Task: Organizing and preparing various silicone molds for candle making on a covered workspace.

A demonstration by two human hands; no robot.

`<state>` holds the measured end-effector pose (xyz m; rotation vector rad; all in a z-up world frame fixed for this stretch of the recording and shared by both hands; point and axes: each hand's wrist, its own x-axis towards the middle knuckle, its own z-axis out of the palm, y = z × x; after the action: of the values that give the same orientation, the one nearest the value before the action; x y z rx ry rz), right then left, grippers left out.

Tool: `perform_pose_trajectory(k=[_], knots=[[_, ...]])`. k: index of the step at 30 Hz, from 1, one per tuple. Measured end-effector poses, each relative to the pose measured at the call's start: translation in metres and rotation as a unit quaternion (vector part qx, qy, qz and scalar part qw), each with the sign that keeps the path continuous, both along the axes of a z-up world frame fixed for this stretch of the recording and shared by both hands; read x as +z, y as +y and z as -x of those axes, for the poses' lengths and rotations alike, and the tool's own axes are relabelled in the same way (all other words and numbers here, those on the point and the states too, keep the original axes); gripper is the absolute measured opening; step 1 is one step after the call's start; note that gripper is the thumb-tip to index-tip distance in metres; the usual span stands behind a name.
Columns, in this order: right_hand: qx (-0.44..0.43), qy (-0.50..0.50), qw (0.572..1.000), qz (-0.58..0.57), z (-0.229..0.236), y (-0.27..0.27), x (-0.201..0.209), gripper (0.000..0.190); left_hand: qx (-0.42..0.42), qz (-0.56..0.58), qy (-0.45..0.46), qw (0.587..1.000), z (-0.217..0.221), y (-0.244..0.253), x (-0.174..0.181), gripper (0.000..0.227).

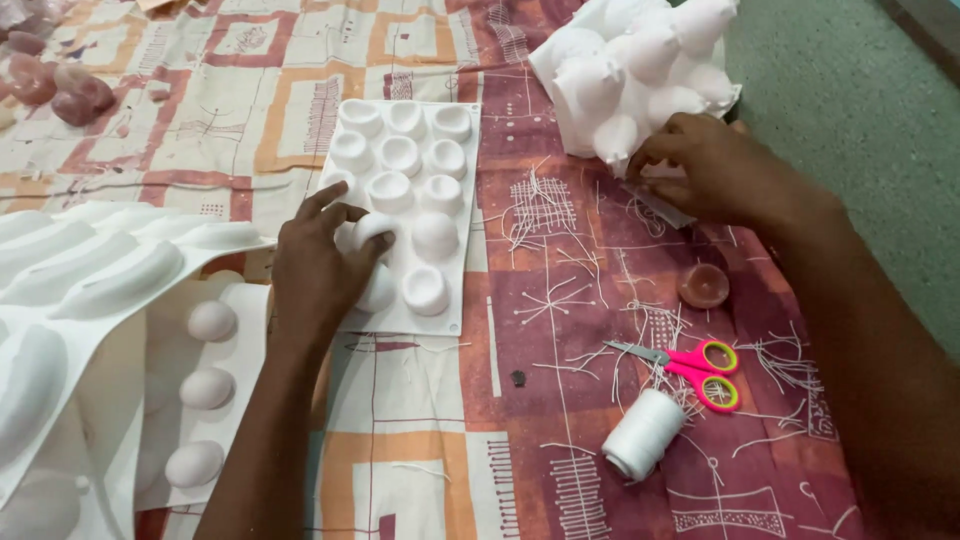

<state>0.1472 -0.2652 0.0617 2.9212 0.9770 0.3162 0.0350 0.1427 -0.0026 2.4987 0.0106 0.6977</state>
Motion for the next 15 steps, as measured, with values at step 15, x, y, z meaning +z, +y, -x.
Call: perform_pose_trajectory(k=[15], knots=[[-0.165,0.397,0.903,0.024,0.135,-0.005,0.029,0.061,-0.097,0.324,-0.195,0.921,-0.028,0.077,0.093,0.012]])
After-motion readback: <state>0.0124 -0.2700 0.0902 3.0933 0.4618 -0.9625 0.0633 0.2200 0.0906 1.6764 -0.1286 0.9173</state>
